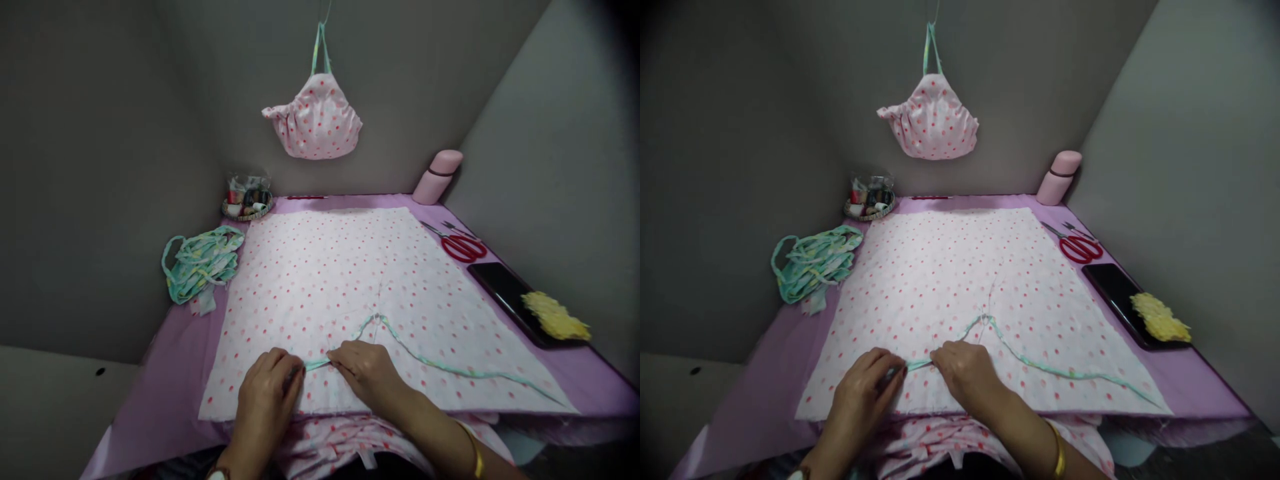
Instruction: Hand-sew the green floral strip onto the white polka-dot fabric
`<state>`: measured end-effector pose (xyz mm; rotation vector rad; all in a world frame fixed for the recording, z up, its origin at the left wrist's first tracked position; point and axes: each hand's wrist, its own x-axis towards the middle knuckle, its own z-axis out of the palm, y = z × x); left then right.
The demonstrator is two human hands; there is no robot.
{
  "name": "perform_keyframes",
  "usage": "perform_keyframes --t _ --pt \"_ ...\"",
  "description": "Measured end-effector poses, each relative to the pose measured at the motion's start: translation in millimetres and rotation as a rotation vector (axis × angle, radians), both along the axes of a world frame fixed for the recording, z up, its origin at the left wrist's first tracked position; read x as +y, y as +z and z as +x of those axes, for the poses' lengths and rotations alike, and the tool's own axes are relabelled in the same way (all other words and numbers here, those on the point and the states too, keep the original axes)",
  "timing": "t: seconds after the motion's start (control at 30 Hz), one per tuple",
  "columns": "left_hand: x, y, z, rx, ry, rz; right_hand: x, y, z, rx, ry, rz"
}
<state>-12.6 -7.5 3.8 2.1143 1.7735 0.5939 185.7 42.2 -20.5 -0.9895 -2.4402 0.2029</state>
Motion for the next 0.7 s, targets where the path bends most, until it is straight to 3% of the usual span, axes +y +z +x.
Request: perform_keyframes --t 0.23,0.4,0.57,0.7 --pt "0.9 -3.0 0.6 -0.054 -0.110 0.020 -1.1 -0.3 0.1 -0.012 -0.010 0.000" --pt "2.2 3.9 3.3 -0.116 -0.065 0.007 -0.4 -0.8 0.1 -0.009 -0.008 -0.004" --pt "8.8 4.5 4.9 -0.058 0.008 -0.049 0.6 1.0 0.4 -0.008 -0.010 -0.013" --pt "12.1 0.8 4.4 0.007 -0.066 0.005 0.6 1.5 0.5 0.002 -0.001 -0.010"
